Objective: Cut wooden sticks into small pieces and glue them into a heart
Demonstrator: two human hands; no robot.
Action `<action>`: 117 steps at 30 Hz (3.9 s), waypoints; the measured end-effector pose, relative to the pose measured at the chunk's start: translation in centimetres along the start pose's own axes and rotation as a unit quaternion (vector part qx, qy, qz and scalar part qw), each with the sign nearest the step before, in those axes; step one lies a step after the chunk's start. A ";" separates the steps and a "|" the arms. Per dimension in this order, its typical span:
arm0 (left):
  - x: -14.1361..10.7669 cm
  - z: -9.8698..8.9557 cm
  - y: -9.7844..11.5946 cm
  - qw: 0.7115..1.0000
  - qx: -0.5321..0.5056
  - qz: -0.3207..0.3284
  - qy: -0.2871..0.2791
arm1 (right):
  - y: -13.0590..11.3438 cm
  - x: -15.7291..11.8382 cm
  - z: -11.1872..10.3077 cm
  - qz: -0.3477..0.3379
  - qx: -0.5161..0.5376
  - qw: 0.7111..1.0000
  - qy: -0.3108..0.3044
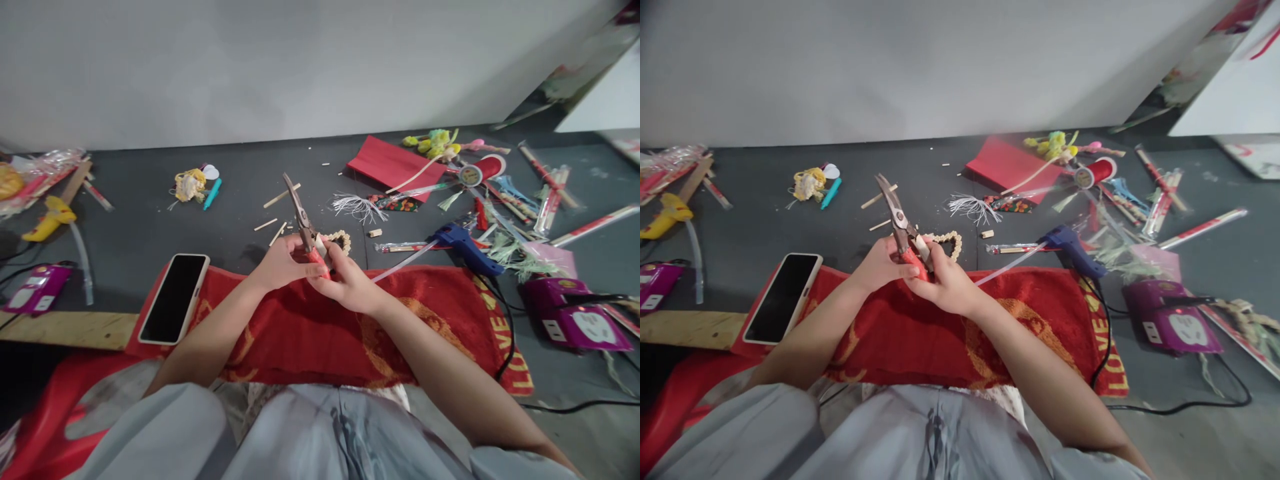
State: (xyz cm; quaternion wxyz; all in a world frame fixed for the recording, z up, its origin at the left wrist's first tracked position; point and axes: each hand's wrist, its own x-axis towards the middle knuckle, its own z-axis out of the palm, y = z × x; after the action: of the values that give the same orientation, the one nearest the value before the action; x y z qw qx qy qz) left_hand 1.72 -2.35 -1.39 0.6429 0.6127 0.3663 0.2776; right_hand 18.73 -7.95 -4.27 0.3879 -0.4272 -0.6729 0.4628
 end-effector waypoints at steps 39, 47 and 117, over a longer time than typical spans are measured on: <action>-1.6 -5.8 2.8 0.915 0.304 0.154 0.214 | -2.2 -0.3 -2.4 0.096 -0.085 0.987 -0.097; -1.8 -5.8 3.1 0.911 0.318 0.155 0.212 | -2.0 -0.2 -2.4 0.109 -0.073 0.985 -0.109; 1.2 -5.0 -1.0 0.902 0.170 0.247 0.310 | -1.9 -0.3 -1.6 0.120 -0.076 0.990 -0.023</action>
State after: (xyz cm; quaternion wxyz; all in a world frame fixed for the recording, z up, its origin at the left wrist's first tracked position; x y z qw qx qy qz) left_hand -1.74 1.48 -2.48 0.2939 0.6665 0.4252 0.5372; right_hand 19.87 -8.12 -2.06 0.2803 -0.5225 -0.6587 0.4631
